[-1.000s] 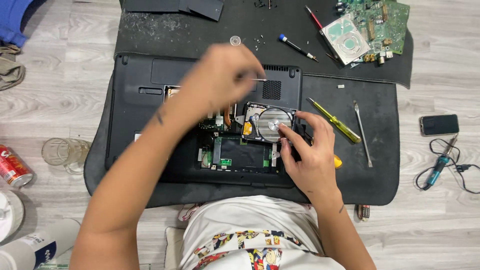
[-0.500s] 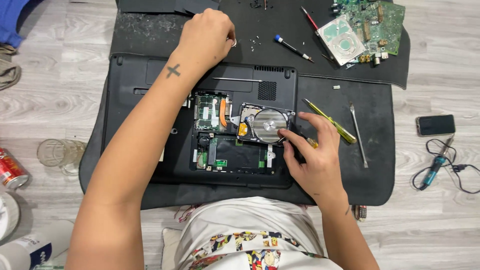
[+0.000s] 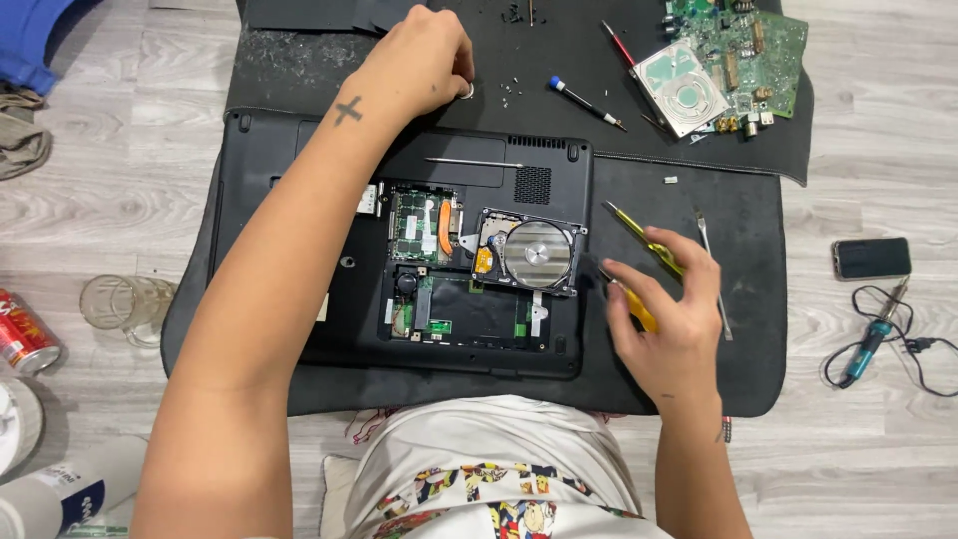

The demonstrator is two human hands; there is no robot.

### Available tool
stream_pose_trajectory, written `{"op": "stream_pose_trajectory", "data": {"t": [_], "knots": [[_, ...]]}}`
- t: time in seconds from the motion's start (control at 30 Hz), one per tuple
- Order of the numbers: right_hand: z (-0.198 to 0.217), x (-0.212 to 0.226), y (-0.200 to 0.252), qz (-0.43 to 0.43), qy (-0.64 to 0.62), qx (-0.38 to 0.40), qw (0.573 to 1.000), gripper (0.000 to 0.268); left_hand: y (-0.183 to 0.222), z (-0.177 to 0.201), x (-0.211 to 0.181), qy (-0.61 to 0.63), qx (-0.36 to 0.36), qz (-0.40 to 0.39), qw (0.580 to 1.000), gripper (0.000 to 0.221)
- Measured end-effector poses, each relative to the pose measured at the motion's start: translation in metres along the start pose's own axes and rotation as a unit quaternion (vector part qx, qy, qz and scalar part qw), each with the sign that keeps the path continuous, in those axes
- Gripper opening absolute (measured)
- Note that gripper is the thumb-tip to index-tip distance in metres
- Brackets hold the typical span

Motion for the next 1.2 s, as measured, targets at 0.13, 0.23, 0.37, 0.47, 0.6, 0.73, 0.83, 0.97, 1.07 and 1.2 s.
{"op": "stream_pose_trajectory", "data": {"t": [0.13,0.23,0.37,0.47,0.6,0.73,0.83,0.97,1.07,1.2], "knots": [[-0.002,-0.005,0.001,-0.025,-0.012,-0.003,1.000,0.021,-0.001,0.003,0.002,-0.015,0.032,-0.015,0.999,0.010],[-0.002,-0.006,0.003,-0.023,0.006,-0.003,1.000,0.022,0.000,0.000,0.004,-0.017,0.057,-0.054,0.997,0.003],[0.004,-0.007,0.002,-0.025,-0.009,0.000,1.000,0.022,0.006,0.006,0.001,-0.018,0.053,-0.058,0.997,0.002],[0.005,-0.010,0.001,-0.030,-0.005,-0.006,1.000,0.023,0.011,0.016,0.001,-0.006,0.028,-0.057,0.998,0.005],[0.003,-0.006,0.000,-0.031,-0.014,-0.001,0.999,0.021,0.025,0.031,0.006,0.021,-0.088,-0.121,0.989,0.003],[0.009,0.006,-0.031,0.023,-0.007,0.025,0.999,0.023,0.055,0.069,-0.021,0.075,-0.143,-0.120,0.980,0.012],[0.002,0.026,-0.074,0.102,-0.017,0.065,0.993,0.025,0.076,0.090,-0.046,0.098,-0.167,-0.111,0.975,0.015],[-0.052,0.041,-0.135,0.214,0.023,0.135,0.967,0.046,0.109,0.112,-0.084,0.089,-0.176,-0.098,0.976,0.012],[-0.110,0.034,-0.172,0.250,0.056,0.168,0.952,0.068,0.135,0.120,-0.106,0.052,-0.173,-0.100,0.979,0.014],[-0.168,0.022,-0.195,0.297,0.108,0.179,0.932,0.059,0.172,0.118,-0.119,0.121,-0.175,-0.075,0.974,0.013]]}}
Point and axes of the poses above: each hand's wrist, its own y-axis away from the middle knuckle, its own z-axis out of the back of the hand, x = y × z, the point moved 2 cm from there along -y, towards the middle knuckle, and after that the axes turned 13 degrees about -z, right-handed, at the moved point
